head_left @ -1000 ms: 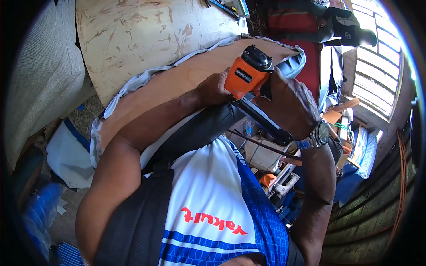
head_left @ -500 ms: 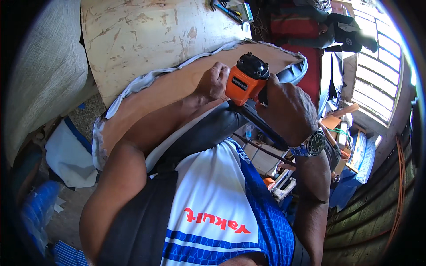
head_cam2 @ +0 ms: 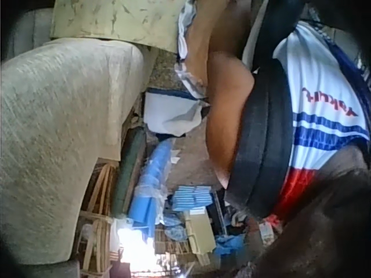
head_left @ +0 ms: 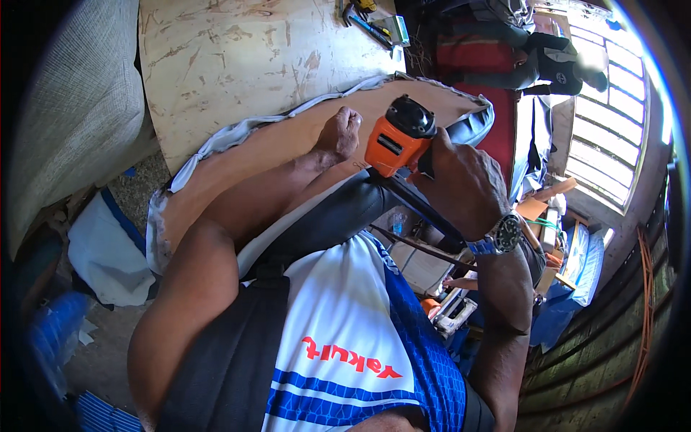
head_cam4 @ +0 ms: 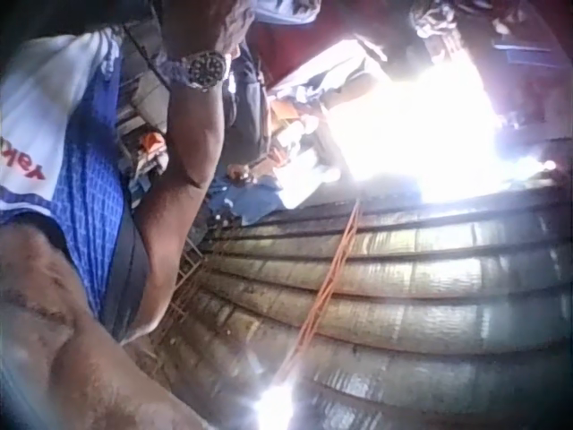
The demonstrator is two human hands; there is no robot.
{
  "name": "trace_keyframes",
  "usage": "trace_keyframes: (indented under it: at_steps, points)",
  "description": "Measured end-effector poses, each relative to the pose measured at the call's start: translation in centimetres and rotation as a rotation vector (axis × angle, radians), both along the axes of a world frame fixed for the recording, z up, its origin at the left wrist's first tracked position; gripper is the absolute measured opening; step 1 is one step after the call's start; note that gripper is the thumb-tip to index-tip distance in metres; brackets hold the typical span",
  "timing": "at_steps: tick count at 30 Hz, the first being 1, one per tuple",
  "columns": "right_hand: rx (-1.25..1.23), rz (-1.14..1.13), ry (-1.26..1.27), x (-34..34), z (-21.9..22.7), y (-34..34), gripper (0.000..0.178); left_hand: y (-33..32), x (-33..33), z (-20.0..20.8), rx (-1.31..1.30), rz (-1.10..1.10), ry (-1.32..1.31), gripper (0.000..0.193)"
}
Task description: The person is upholstering a black leather seat cushion. They stretch and smooth the leather cover over the foam, using a staple gun to secure the material to the wooden base. The person repeatedly flips the cushion to work on different sides and uses a marker to draw a line on the leather.
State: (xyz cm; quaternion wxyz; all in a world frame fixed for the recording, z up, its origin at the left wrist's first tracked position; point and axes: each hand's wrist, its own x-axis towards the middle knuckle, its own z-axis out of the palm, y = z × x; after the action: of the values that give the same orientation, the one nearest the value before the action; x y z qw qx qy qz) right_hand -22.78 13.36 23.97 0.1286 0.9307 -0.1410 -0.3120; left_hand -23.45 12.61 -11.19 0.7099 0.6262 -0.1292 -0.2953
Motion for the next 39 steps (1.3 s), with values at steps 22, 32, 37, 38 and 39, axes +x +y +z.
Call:
trace_keyframes:
  at_steps: [22,32,37,38,39]
  points:
    - [0.327,-0.252,-0.186,-5.6,6.2,-5.4,0.038,2.6,3.0,3.2,-0.037,-0.135,0.28,0.034]
    - [0.66,-1.278,-0.662,-34.4,-5.9,-12.4,0.039,4.3,3.9,27.5,-0.209,-0.946,-1.264,0.06]
    - [0.719,-1.185,-0.609,-38.8,-20.9,-17.7,0.051,1.3,4.5,22.7,0.279,-1.065,-1.363,0.077]
    - [0.745,-1.104,-0.648,-40.1,-24.4,-18.5,0.052,1.0,4.8,22.8,0.318,-1.051,-1.376,0.078]
    - [0.79,-1.198,-0.577,-38.8,-24.7,-19.7,0.055,1.3,4.8,22.7,0.36,-1.04,-1.361,0.08]
